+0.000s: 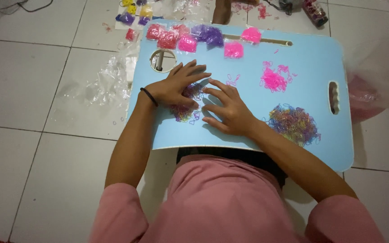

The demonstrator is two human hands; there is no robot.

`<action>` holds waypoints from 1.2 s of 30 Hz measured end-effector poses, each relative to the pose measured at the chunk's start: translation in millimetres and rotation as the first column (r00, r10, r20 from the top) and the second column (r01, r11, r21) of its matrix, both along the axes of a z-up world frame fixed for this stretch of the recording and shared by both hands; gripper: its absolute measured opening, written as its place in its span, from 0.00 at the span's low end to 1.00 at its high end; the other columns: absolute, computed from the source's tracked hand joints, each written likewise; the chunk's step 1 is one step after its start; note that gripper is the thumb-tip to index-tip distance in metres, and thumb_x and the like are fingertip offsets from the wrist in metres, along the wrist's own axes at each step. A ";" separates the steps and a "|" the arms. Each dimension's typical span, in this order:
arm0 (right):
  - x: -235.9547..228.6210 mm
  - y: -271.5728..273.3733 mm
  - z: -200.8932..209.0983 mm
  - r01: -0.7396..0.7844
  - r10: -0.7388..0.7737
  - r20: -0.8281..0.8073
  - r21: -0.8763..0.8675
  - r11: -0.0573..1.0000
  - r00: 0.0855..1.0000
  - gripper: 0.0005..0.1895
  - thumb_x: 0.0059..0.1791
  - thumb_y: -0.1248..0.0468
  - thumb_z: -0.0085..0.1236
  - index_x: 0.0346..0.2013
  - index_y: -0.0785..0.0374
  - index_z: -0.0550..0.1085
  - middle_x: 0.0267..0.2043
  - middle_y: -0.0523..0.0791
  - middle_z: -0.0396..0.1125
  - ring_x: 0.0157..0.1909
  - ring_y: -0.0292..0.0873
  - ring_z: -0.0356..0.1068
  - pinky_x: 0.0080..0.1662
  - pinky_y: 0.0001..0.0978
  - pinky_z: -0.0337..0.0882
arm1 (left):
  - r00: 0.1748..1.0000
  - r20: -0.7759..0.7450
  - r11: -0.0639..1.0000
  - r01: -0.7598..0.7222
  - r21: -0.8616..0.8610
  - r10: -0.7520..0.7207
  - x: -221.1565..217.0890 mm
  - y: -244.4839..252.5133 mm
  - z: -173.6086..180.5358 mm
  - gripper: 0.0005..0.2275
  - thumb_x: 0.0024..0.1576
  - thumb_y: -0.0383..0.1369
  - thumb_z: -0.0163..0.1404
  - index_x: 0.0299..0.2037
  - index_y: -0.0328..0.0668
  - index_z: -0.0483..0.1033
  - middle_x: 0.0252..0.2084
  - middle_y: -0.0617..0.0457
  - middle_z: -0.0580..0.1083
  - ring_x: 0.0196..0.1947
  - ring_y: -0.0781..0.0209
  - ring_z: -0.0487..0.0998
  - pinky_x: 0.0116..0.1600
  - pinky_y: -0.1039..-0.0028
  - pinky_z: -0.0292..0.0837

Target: The person sorts and arranges small colorful rubber bands on a portable table while sitting on the floor.

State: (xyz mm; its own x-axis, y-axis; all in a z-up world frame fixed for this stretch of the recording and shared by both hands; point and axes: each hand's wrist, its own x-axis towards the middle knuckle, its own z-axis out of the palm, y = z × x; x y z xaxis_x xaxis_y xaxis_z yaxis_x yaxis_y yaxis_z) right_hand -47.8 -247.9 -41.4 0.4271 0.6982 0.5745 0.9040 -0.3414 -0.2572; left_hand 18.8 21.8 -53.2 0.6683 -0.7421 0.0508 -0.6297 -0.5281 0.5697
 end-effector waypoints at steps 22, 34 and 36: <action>3.1 3.8 -3.2 0.029 -0.048 0.166 0.114 0.993 0.985 0.12 0.52 0.54 0.60 0.47 0.54 0.79 0.64 0.48 0.67 0.70 0.59 0.61 0.63 0.55 0.59 | 1.000 0.012 0.999 0.020 -0.029 -0.020 -2.2 2.5 1.3 0.37 0.56 0.48 0.57 0.76 0.60 0.54 0.79 0.50 0.49 0.79 0.41 0.40 0.76 0.40 0.28; 9.1 -5.1 -10.0 0.054 -0.045 0.183 -0.045 0.998 0.982 0.12 0.56 0.50 0.53 0.47 0.48 0.78 0.66 0.48 0.63 0.76 0.58 0.53 0.64 0.59 0.56 | 1.000 -0.028 1.000 0.007 -0.016 -0.008 5.0 3.3 -1.0 0.43 0.51 0.51 0.61 0.77 0.66 0.51 0.80 0.54 0.47 0.80 0.42 0.37 0.75 0.40 0.24; 7.1 -6.3 -5.5 0.058 -0.055 0.134 -0.022 0.998 0.989 0.06 0.54 0.56 0.58 0.41 0.50 0.80 0.63 0.47 0.67 0.74 0.55 0.57 0.63 0.59 0.59 | 0.999 -0.041 1.000 0.012 -0.018 -0.013 4.5 2.4 -1.5 0.42 0.52 0.51 0.61 0.76 0.65 0.52 0.80 0.54 0.47 0.80 0.44 0.36 0.75 0.42 0.23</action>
State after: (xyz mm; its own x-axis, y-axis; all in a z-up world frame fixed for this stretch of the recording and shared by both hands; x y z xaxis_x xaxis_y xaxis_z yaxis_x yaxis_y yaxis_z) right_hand -40.7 -254.2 -46.9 0.3871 0.6902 0.6114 0.9087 -0.3979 -0.1262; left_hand 23.3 24.3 -54.7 0.6608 -0.7497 0.0369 -0.6121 -0.5097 0.6046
